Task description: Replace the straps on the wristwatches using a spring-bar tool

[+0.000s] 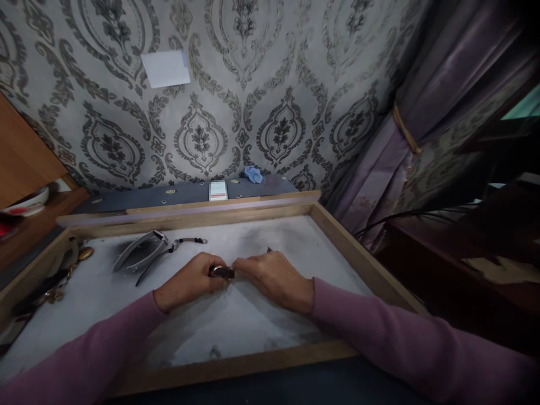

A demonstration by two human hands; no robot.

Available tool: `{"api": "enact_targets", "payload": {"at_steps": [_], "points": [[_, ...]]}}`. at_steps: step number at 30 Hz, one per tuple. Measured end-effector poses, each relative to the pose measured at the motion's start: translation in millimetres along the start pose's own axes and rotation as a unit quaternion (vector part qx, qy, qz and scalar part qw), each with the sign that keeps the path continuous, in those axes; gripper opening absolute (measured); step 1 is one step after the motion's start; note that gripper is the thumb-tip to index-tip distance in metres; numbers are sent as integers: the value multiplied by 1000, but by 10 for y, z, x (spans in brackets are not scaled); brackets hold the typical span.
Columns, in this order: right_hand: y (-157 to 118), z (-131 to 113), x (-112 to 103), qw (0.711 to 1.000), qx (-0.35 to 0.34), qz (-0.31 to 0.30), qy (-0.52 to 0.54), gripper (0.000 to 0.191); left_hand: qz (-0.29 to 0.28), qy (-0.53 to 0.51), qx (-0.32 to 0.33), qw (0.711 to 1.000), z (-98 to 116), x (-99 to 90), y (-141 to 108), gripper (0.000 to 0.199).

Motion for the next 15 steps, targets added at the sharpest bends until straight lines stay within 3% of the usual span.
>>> {"api": "enact_targets", "payload": {"at_steps": [3,7,15], "points": [[-2,-53,-8,997,-4,-44,-61,16,-5,2,-7,1000,11,-20,-10,13],[0,-61,-13,996,2,-64,-67,17,-17,9,5,1000,0,-27,-6,11],[-4,-2,14,994,-7,5,109,22,-33,-1,-3,999,19,2,-21,10]]}}
Point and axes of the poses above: each hand's wrist, its own y-axis towards the middle knuckle, its own x-axis out of the palm, z = x × y, the point moved 2 cm from there along y, towards the middle knuckle, and after that the axes turned 6 degrees about z, right-handed, at the moved point
